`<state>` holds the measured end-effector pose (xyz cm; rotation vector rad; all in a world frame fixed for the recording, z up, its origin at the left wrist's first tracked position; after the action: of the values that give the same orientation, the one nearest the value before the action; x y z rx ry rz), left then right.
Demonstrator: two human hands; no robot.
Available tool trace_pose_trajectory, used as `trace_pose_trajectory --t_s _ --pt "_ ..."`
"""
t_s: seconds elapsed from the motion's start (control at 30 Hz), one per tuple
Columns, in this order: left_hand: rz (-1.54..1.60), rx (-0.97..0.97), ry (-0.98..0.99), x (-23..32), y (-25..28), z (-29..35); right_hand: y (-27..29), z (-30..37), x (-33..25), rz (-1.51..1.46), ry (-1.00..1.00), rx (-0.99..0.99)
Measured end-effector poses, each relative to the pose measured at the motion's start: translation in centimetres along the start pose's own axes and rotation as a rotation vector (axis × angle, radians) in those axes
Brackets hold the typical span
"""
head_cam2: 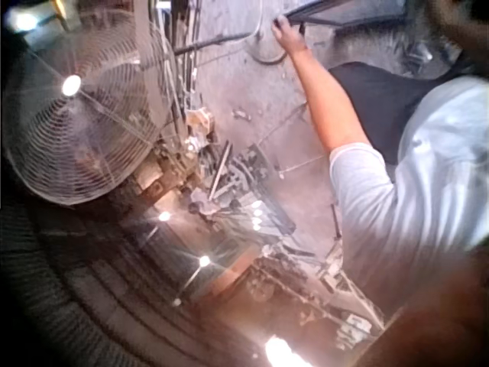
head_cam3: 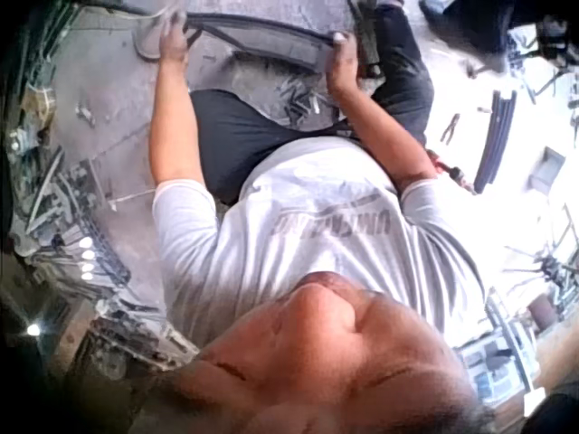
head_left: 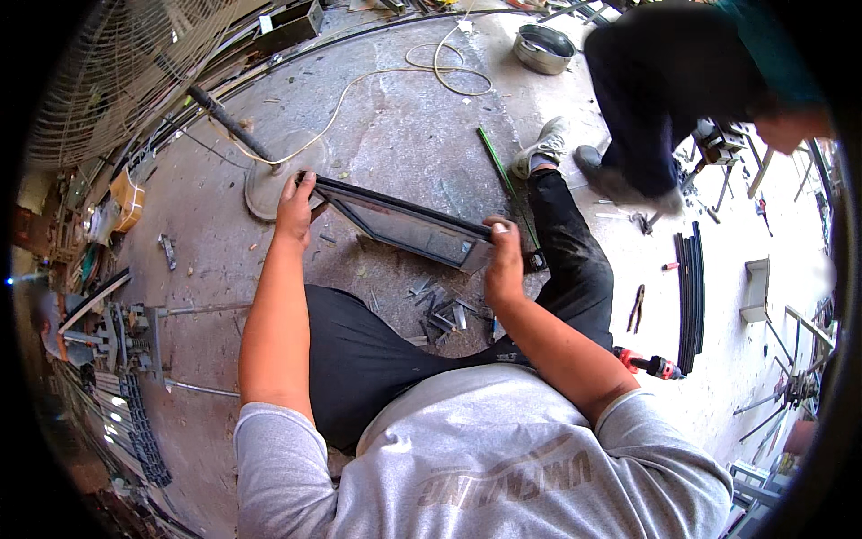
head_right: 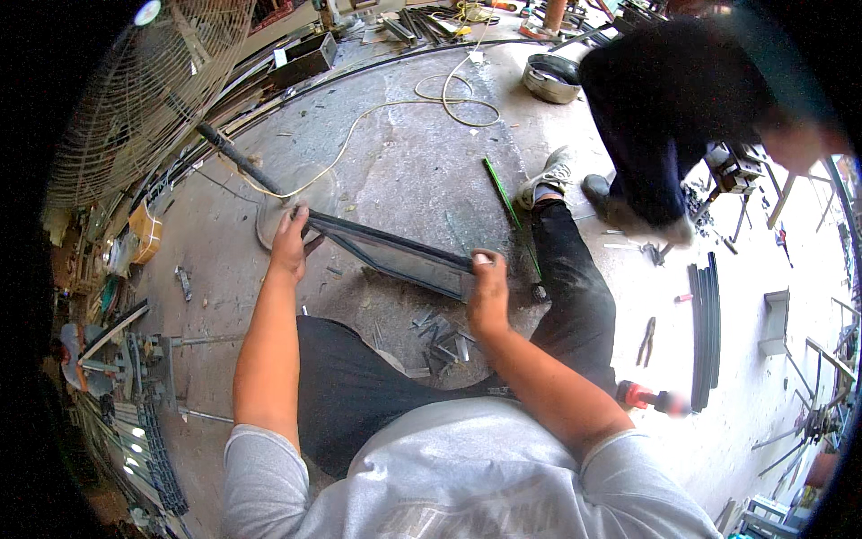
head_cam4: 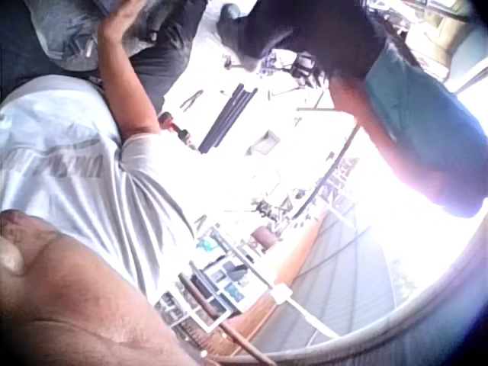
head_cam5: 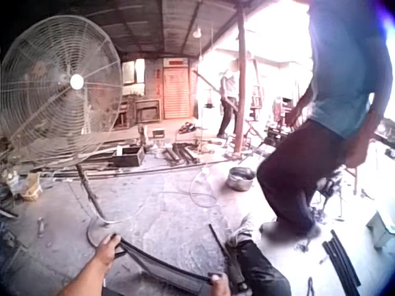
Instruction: The person measures metal frame pieces with a tape measure, marks them, and assembles them into a rectangular frame using a power drill. They then insert a glass pane into the frame and carry the completed unit to a storage area.
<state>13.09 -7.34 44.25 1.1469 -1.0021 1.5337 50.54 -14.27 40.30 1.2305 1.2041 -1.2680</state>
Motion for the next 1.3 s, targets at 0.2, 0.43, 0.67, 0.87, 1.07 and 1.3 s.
trace_pose_trajectory --t_s 0.2,0.43,0.67,0.87,1.07,1.3 --pt "-0.075 0.112 -0.021 -5.5 4.1 -5.7 1.5 0.7 -3.9 -0.226 -0.216 -0.207" --pt "-0.062 0.164 0.105 -2.6 1.0 -2.6 18.8 8.4 -4.9 0.571 0.412 0.06" --pt "-0.12 0.069 0.086 -2.4 0.4 -3.1 36.4 23.2 10.8 0.341 -0.674 0.866" --pt "-0.098 0.194 0.109 -0.2 -2.2 0.7 46.4 24.9 21.9 0.518 -0.65 1.127" --pt "-0.161 0.14 0.136 -1.9 -2.7 -0.6 53.2 22.7 27.8 -0.183 -0.544 1.206" --pt "-0.151 0.129 0.134 -0.5 -3.0 2.3 52.7 16.6 16.4 -0.011 -0.119 0.724"
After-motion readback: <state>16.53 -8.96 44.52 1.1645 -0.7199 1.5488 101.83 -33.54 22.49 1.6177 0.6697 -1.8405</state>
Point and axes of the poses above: each hand's wrist, its own z-axis away from the middle knuckle, its own y-axis out of the back of the hand, x = y × z, the point moved 2 cm from there along -z, towards the middle knuckle, and after that the axes turned 10 degrees about -x, right-handed, at the moved point
